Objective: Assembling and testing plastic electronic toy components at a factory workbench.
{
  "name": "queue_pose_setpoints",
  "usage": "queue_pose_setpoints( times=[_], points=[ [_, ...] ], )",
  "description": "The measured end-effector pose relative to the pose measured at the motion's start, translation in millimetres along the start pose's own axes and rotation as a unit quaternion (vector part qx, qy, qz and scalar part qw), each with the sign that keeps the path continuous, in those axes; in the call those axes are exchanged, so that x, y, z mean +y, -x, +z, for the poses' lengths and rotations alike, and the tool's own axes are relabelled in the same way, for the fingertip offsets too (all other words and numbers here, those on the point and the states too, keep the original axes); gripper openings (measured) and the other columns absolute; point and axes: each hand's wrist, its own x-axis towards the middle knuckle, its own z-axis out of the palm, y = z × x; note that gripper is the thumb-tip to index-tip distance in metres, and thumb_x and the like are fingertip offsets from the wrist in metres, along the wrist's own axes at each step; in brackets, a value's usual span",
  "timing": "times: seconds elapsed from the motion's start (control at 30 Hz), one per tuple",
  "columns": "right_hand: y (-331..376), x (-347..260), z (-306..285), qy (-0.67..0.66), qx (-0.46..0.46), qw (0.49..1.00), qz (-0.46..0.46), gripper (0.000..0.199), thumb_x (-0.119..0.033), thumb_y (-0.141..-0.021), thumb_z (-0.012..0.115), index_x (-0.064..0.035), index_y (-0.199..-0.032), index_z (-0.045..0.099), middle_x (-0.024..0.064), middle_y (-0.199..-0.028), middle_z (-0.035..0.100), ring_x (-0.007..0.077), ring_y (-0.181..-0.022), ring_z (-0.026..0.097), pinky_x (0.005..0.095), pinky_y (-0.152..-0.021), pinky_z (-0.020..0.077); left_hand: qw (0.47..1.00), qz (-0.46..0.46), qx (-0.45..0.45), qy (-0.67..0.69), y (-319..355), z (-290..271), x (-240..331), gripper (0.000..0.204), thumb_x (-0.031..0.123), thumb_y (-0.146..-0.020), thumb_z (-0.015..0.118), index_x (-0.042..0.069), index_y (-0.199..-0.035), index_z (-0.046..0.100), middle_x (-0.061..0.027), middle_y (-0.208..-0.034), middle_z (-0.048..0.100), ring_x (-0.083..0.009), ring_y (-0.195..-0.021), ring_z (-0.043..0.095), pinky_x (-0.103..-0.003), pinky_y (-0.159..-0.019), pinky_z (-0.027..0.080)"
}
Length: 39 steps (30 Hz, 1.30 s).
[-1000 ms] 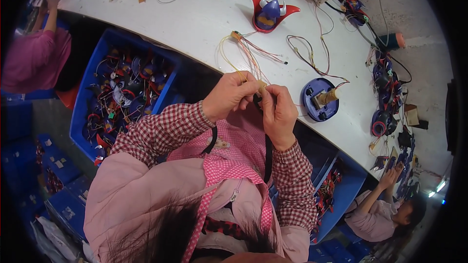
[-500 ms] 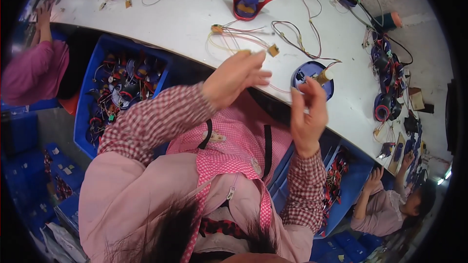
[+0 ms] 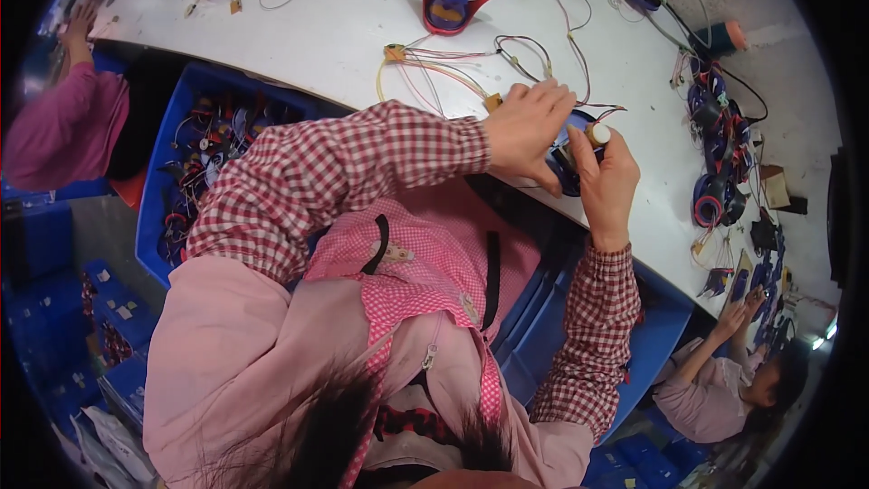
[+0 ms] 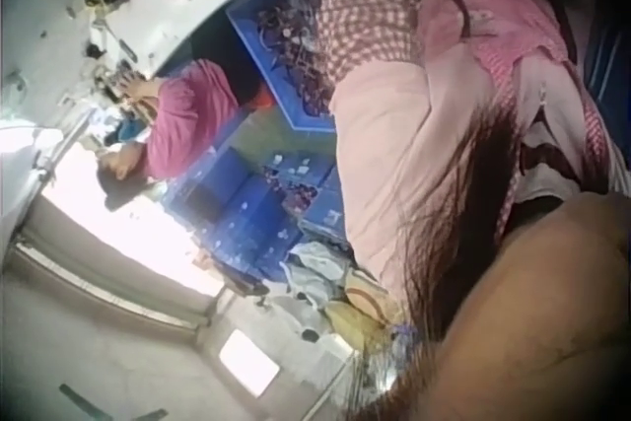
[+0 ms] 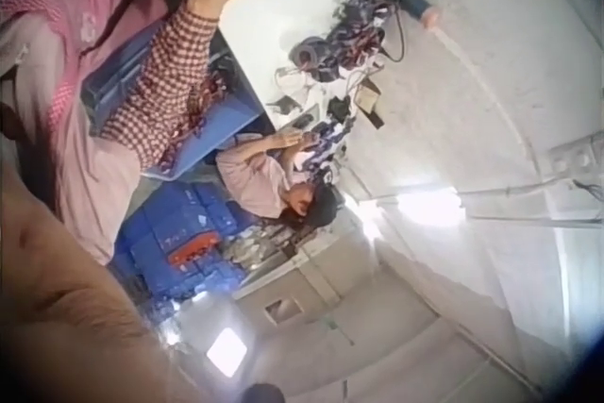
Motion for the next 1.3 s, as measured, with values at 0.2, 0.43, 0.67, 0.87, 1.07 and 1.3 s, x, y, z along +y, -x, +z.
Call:
queue_pose_setpoints(
  times=[0.2, 0.43, 0.67, 0.87, 1.07, 1.3],
  points=[
    [0.1, -2.6, 1.1, -0.018, -0.019, 0.999, 0.034, 0.018, -0.015, -0.082, 0.065, 0.0003, -0.085, 0.058, 0.0138, -0.080, 0.060, 0.0250, -0.065, 0.059, 0.0328, -0.056, 0.0453, 0.999, -0.018, -0.040, 0.024, -7.1, 6.9, 4.7, 0.104, 0.047, -0.049, 0.079, -0.006, -0.127, 0.034, -0.0232, -0.121, 0.043, -0.0373, -0.117, 0.038, -0.045, -0.097, 0.028],
    [7.2, -5.0, -12.6, -0.008, 0.049, 0.994, -0.095, 0.016, -0.016, -0.085, 0.063, -0.0009, -0.086, 0.059, 0.0096, -0.072, 0.059, 0.0183, -0.059, 0.056, 0.0294, -0.054, 0.0446, 0.998, -0.043, -0.034, -0.003, -9.7, 4.2, 9.0, 0.103, 0.049, -0.049, 0.079, -0.005, -0.125, 0.036, -0.0212, -0.117, 0.045, -0.0362, -0.114, 0.040, -0.043, -0.096, 0.029],
    [-20.3, 77.1, -55.7, -0.035, 0.100, 0.988, 0.113, 0.027, -0.028, -0.089, 0.060, -0.0014, -0.091, 0.062, -0.0021, -0.067, 0.056, 0.0037, -0.053, 0.042, 0.0195, -0.046, 0.0328, 0.996, 0.042, 0.065, 0.053, 6.5, -35.0, 2.2, 0.080, 0.047, -0.061, 0.078, -0.005, -0.114, 0.047, -0.0206, -0.107, 0.050, -0.0341, -0.108, 0.044, -0.042, -0.093, 0.034],
    [-12.1, 60.5, -50.4, -0.071, 0.067, 0.970, 0.221, 0.035, -0.030, -0.087, 0.061, 0.0003, -0.105, 0.058, 0.0006, -0.076, 0.056, 0.0044, -0.059, 0.045, 0.0185, -0.050, 0.0351, 0.971, -0.131, 0.179, -0.088, 33.1, -119.4, -101.4, 0.067, 0.057, -0.066, 0.069, -0.001, -0.098, 0.062, -0.0179, -0.092, 0.056, -0.0326, -0.095, 0.050, -0.041, -0.087, 0.038],
    [0.8, -36.1, -10.9, -0.020, 0.061, 0.996, -0.055, 0.024, -0.007, -0.090, 0.052, 0.0030, -0.111, 0.054, 0.0086, -0.096, 0.057, 0.0148, -0.079, 0.053, 0.0261, -0.070, 0.0436, 0.957, -0.211, 0.094, -0.177, 8.5, -110.5, -147.7, 0.087, 0.070, -0.054, 0.068, -0.002, -0.101, 0.063, -0.0239, -0.101, 0.056, -0.0346, -0.099, 0.049, -0.040, -0.089, 0.037],
    [-70.0, -80.7, 134.4, 0.056, -0.210, 0.918, -0.331, 0.037, -0.001, -0.076, 0.053, -0.0012, -0.113, 0.054, 0.0148, -0.111, 0.055, 0.0314, -0.097, 0.054, 0.0358, -0.084, 0.0459, 0.966, -0.215, 0.100, -0.100, -21.5, -98.3, -154.3, 0.083, 0.070, -0.048, 0.070, 0.000, -0.092, 0.066, -0.0235, -0.102, 0.058, -0.0358, -0.099, 0.051, -0.042, -0.086, 0.041]
  ],
)
